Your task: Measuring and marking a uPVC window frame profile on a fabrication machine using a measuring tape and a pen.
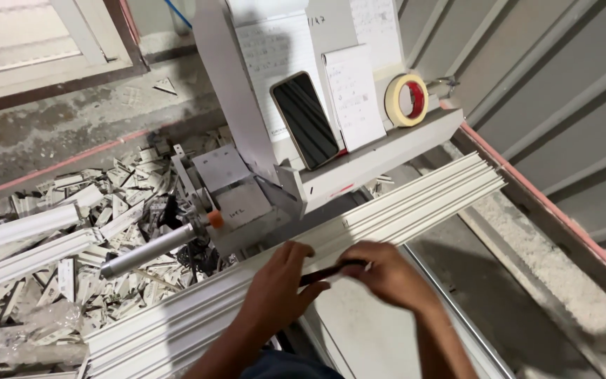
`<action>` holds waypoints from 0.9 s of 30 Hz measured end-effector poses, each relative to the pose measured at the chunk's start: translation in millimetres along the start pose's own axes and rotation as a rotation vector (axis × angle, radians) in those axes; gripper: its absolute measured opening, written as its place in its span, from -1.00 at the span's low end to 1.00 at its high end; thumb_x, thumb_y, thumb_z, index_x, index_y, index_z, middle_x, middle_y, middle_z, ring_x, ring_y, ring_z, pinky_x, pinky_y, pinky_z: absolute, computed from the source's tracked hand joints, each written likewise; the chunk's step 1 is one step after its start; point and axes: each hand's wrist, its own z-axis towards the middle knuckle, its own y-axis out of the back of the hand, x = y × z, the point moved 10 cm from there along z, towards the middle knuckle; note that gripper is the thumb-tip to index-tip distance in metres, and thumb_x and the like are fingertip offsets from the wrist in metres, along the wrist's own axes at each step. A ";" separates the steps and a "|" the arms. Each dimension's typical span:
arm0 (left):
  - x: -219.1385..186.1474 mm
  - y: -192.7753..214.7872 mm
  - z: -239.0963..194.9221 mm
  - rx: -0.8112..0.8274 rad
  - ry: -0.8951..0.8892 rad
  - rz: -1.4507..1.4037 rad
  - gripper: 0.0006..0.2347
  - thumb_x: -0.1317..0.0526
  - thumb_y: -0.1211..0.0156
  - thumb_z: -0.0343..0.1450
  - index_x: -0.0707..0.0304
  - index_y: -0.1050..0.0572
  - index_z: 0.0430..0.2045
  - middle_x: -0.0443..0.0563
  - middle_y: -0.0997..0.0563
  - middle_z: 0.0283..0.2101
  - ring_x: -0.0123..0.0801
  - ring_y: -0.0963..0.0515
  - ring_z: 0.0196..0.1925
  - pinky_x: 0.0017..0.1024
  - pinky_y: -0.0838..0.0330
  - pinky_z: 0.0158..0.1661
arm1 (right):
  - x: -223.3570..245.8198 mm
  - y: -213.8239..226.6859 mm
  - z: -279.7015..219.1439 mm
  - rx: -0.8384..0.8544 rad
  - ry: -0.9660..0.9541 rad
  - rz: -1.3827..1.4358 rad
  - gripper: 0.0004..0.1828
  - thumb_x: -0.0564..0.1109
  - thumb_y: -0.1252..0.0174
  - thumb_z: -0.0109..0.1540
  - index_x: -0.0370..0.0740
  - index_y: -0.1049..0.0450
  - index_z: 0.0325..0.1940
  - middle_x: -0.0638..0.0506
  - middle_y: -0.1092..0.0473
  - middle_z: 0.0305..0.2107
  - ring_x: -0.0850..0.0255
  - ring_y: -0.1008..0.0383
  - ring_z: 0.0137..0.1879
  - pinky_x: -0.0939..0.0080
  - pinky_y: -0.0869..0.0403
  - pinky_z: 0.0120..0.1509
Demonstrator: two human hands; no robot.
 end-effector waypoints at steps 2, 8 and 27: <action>20.9 -6.6 -6.1 -0.018 -0.002 -0.026 -0.48 0.04 -0.36 0.33 0.32 -0.34 0.09 0.24 -0.44 0.13 0.08 -0.50 0.11 -0.10 -0.45 0.01 | -0.9 34.7 11.1 -0.030 0.059 -0.110 -0.84 -0.18 -0.34 0.16 -0.20 -0.63 -0.18 0.01 -0.59 -0.36 0.20 -0.59 -0.28 0.18 -0.52 -0.24; 165.9 -78.9 -45.1 0.219 0.306 0.180 -0.35 -0.05 -0.30 0.38 0.37 -0.21 0.24 0.24 -0.33 0.30 0.05 -0.36 0.31 -0.12 -0.29 0.29 | -24.3 179.5 71.8 -0.672 0.314 -0.404 -0.81 -0.38 -0.30 0.23 -0.26 -0.56 -0.09 -0.16 -0.40 -0.13 0.02 -0.49 -0.05 0.09 -0.52 0.04; 439.6 -148.0 -148.1 0.095 0.572 0.869 -0.31 0.09 -0.20 0.35 0.08 -0.03 0.39 0.05 -0.19 0.39 -0.07 -0.33 0.35 -0.03 -0.45 0.13 | -384.0 -213.0 -0.7 -0.375 -1.167 0.473 0.16 0.07 -0.33 0.22 -0.32 0.35 0.56 -0.36 0.01 0.35 -0.11 -0.23 0.31 -0.18 -0.44 0.25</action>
